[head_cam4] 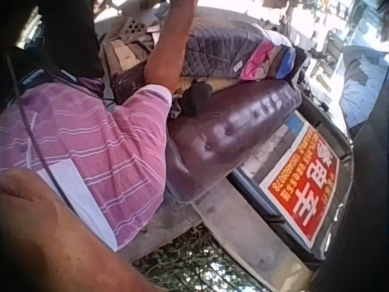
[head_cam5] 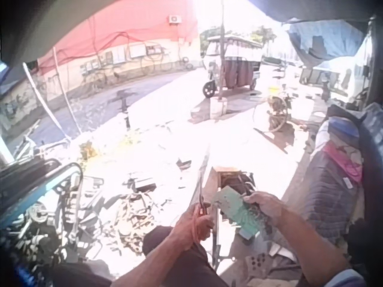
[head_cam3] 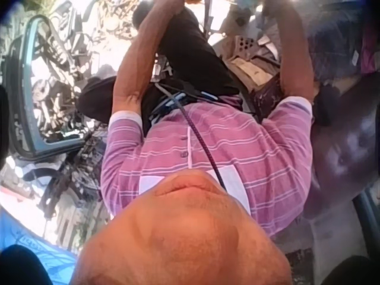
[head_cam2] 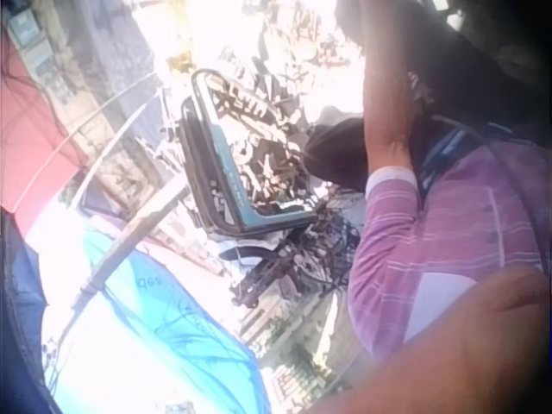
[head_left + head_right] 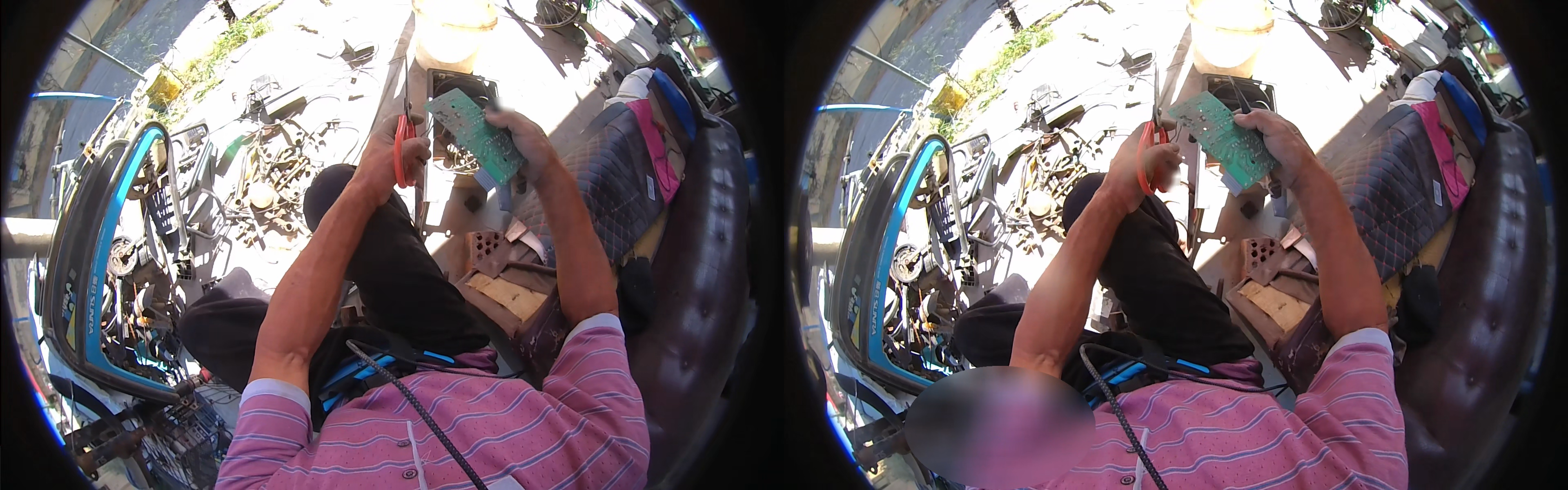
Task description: The person disassembles a small electronic device by unscrewing the casing, removing the cover, and extracting internal components including a fan and circuit board. The person then uses scissors to cut a wire attached to the circuit board.
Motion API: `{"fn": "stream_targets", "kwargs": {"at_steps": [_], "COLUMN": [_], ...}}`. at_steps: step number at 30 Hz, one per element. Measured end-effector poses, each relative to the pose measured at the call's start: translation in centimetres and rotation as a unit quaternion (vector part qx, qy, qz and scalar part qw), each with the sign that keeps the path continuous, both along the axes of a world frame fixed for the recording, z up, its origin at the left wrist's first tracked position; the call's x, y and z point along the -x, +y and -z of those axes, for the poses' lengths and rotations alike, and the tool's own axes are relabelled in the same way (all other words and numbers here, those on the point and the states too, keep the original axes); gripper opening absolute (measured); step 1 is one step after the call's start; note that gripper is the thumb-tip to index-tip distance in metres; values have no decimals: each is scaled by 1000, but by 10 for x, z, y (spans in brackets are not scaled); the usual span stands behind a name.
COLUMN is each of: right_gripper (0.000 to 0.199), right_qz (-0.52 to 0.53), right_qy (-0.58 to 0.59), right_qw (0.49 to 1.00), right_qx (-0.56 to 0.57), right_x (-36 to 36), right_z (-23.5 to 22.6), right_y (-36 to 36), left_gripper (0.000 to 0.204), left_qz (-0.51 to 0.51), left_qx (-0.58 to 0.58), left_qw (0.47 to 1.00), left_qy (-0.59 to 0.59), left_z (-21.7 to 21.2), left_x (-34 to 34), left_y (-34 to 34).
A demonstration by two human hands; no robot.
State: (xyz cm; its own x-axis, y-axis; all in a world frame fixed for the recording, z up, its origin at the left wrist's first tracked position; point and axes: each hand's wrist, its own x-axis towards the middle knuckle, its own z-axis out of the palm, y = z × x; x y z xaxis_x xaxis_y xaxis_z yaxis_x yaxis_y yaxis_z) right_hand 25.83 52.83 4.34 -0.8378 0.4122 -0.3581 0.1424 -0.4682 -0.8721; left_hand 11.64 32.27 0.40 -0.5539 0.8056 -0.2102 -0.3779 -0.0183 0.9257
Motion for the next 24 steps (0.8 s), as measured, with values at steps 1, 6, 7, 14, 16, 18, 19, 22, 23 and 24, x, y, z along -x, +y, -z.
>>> {"fn": "stream_targets", "kwargs": {"at_steps": [1,6,7,14,16,18,19,22,23,24], "right_gripper": [31,48,48,47,48,48,49,48,48,48], "right_qz": [-15,-178,-152,-85,-110,-90,-119,-119,-125,-121], "right_qy": [12,270,239,148,170,169,182,173,167,163], "right_qw": [999,928,945,983,975,979,972,972,973,975], "right_qx": [30,188,161,62,94,72,87,105,98,92], "right_x": [1,3,1,-3,-3,-4,-2,0,-4,-6], "right_z": [4,-1,-4,-4,-3,-4,-2,0,0,0], "right_y": [2,15,12,13,17,17,19,18,24,26], "left_gripper": [50,48,49,50,48,48,49,24,18,15], "left_qz": [12,11,-1,-85,-109,-122,-132,-111,-117,-98], "left_qx": [4,50,43,-58,-50,-100,-117,-239,-257,-268], "left_qw": [1000,998,999,993,984,971,966,946,938,931], "left_qy": [4,21,20,54,132,178,189,187,200,228], "left_z": [0,11,9,-32,-62,-84,-96,-127,-145,-161], "left_x": [-2,3,4,7,29,65,85,118,128,136], "left_y": [-1,-4,-6,-26,-40,-52,-62,-87,-85,-84]}}
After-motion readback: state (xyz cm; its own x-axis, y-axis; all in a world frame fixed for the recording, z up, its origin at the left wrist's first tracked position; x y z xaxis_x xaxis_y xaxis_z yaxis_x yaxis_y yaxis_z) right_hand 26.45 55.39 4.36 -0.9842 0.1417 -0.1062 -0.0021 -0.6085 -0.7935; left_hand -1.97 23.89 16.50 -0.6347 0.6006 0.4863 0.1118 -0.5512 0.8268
